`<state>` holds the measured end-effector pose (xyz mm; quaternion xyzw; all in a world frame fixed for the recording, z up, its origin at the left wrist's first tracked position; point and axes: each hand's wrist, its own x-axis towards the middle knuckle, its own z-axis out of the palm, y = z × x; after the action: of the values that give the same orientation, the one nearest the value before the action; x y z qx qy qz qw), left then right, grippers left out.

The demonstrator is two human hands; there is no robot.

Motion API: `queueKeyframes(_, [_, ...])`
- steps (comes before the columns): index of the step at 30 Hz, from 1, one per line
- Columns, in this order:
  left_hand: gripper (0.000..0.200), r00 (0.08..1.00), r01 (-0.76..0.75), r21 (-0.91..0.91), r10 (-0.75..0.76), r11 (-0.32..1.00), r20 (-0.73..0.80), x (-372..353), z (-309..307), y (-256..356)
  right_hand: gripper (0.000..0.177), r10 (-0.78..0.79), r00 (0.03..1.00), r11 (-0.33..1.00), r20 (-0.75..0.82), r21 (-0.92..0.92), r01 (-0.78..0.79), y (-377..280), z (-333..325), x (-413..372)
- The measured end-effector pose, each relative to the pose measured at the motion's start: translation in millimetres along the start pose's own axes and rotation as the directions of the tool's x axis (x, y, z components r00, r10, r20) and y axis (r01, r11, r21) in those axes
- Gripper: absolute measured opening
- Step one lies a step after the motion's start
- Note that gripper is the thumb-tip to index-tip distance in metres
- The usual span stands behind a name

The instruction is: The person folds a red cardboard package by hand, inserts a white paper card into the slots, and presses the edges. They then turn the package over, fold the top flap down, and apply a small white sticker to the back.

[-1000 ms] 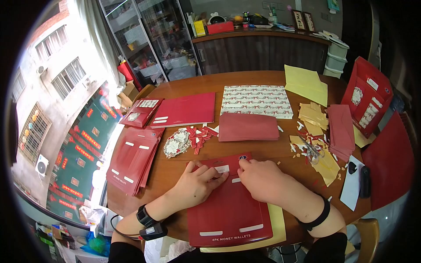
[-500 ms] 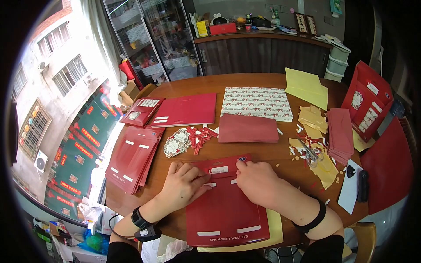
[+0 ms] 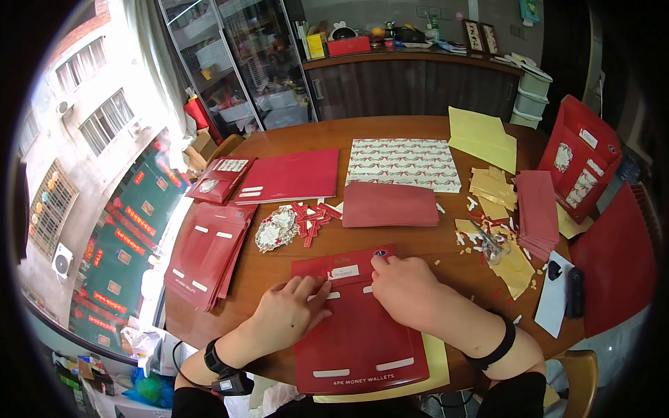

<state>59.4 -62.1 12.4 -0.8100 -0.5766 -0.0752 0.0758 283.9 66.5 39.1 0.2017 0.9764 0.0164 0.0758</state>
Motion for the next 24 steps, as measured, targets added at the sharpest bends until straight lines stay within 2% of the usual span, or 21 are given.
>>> queueKeyframes(4, [0.055,0.996,-0.067,0.011,0.068,0.998,-0.052,-2,-10,-5,0.044,0.006,1.0,1.0,0.027,0.005,-0.007,-1,-3,1])
queueKeyframes(6, [0.059,0.997,-0.052,0.014,0.051,0.999,0.066,-4,-11,-3,0.044,0.003,1.0,1.0,0.02,0.0,-0.003,0,-3,0])
queueKeyframes(10, [0.059,0.998,-0.053,0.003,0.053,0.999,0.025,-17,-10,-2,0.043,0.009,1.0,1.0,0.007,0.002,-0.009,1,-2,1])
queueKeyframes(13, [0.062,0.997,-0.024,-0.07,0.029,0.997,0.076,-20,-12,-2,0.042,0.004,1.0,1.0,0.002,0.008,-0.004,0,-2,0])
queueKeyframes(15, [0.065,0.993,0.001,-0.019,0.001,1.0,0.121,-18,-17,2,0.042,0.008,1.0,1.0,0.016,0.003,-0.008,-1,-4,0])
queueKeyframes(19, [0.066,0.993,0.01,0.022,-0.012,1.0,0.115,-18,-17,6,0.043,0.021,1.0,0.999,0.016,-0.024,-0.02,-2,-6,-1])
queueKeyframes(21, [0.066,0.987,0.031,0.043,-0.038,0.999,0.155,-16,-21,9,0.044,0.072,0.996,0.997,0.046,-0.045,-0.07,-3,-7,0])
queueKeyframes(24, [0.065,0.99,0.052,0.072,-0.061,0.996,0.13,-17,-15,14,0.046,0.088,0.992,0.996,0.095,-0.017,-0.087,-4,-10,1])
